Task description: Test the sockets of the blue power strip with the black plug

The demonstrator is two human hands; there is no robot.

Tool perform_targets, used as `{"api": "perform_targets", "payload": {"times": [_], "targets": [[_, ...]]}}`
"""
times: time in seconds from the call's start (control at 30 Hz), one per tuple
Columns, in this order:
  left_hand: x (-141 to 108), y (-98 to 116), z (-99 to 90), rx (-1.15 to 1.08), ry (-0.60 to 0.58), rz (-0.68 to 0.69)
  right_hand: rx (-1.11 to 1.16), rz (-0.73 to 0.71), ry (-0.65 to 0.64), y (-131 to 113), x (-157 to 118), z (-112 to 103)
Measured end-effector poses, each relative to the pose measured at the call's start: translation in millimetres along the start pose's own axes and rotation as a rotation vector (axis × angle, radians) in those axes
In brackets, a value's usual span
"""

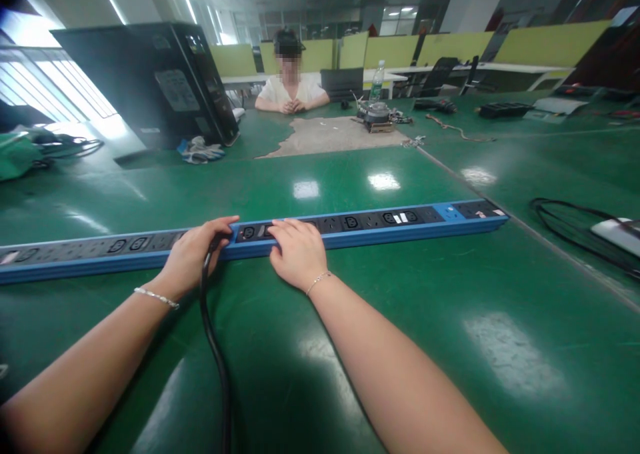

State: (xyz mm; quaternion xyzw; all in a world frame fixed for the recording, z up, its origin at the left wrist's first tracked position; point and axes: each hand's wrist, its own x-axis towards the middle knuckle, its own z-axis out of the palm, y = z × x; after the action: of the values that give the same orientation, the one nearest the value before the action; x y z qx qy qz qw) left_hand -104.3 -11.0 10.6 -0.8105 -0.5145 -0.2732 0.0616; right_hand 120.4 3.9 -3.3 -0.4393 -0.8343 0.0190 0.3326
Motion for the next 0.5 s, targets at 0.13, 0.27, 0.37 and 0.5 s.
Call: {"api": "perform_targets", "payload": {"times": [0.13, 0.27, 0.37, 0.5], "targets": [[0.7, 0.7, -1.6, -0.005, -0.019, 0.010, -0.001, 0.001, 0.019, -0.2, -0.1, 0.9], [0.7, 0.3, -1.9, -0.013, -0.036, 0.043, 0.002, -0.001, 0.012, -0.3, -0.2, 0.9], [0.1, -2.1, -0.1, -0.043, -0.032, 0.043, -0.008, -0.002, 0.011, -0.3, -0.2, 1.1], [-3.2, -2.6, 4.1, -0.056, 0.025, 0.035, -0.019, -0.012, 0.019, 0.0, -0.5, 1.2]]}}
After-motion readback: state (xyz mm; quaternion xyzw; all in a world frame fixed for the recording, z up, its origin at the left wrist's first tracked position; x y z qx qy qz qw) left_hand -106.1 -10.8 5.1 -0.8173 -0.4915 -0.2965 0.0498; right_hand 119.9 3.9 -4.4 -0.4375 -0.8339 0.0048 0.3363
